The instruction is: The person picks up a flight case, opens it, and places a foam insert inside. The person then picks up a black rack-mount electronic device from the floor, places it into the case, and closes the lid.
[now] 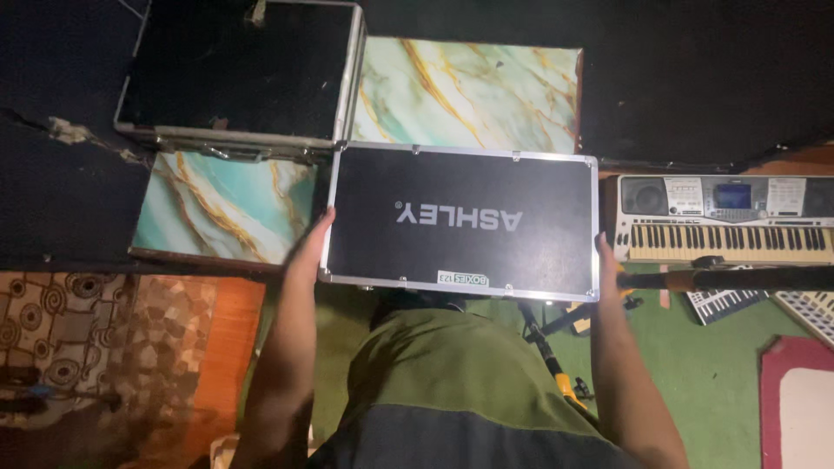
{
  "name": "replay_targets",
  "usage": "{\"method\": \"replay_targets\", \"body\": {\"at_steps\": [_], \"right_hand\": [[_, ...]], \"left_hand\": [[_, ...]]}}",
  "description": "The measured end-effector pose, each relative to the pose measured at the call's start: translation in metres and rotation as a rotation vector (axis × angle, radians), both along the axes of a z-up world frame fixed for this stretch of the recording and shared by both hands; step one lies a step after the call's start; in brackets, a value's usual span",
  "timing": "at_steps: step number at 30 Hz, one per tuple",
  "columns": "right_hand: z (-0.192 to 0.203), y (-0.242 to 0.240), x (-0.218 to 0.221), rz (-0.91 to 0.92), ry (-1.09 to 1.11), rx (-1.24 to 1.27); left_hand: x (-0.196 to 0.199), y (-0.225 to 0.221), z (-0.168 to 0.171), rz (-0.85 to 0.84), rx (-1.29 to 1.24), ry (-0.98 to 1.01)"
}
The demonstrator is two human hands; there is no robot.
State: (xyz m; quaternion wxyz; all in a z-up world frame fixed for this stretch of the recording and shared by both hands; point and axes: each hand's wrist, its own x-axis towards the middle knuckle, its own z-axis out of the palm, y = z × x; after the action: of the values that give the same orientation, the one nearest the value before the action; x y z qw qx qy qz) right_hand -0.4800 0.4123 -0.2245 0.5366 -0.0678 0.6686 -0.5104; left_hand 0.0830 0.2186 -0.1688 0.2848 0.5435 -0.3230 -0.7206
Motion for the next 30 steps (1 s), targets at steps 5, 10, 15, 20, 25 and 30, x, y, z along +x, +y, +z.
{"method": "replay_targets", "body": {"at_steps": [5, 10, 15, 20, 25, 30], "right_hand": [[-0.007, -0.009, 0.006, 0.034, -0.241, -0.343], [-0.009, -0.011, 0.009, 0.145, -0.224, -0.515], [-0.002, -0.009, 0.008, 0.026, -0.235, -0.205], [0.005, -0.022, -0.007, -0.009, -0.344, -0.186], [0.031, 0.011, -0.020, -0.116, -0.093, -0.109], [0.096, 0.008, -0.011, -0.124, 0.050, -0.174]], "left_hand": [[-0.002, 0.006, -0.039, 0.101, 0.016, 0.511], [-0.004, 0.014, -0.036, 0.155, 0.073, 0.477], [-0.003, 0.012, -0.025, 0.171, 0.044, 0.444], [0.008, 0.015, -0.025, 0.191, 0.040, 0.531], [0.025, 0.038, 0.007, 0.190, -0.105, 0.524], [0.038, 0.052, 0.070, 0.239, -0.129, 0.538]]}}
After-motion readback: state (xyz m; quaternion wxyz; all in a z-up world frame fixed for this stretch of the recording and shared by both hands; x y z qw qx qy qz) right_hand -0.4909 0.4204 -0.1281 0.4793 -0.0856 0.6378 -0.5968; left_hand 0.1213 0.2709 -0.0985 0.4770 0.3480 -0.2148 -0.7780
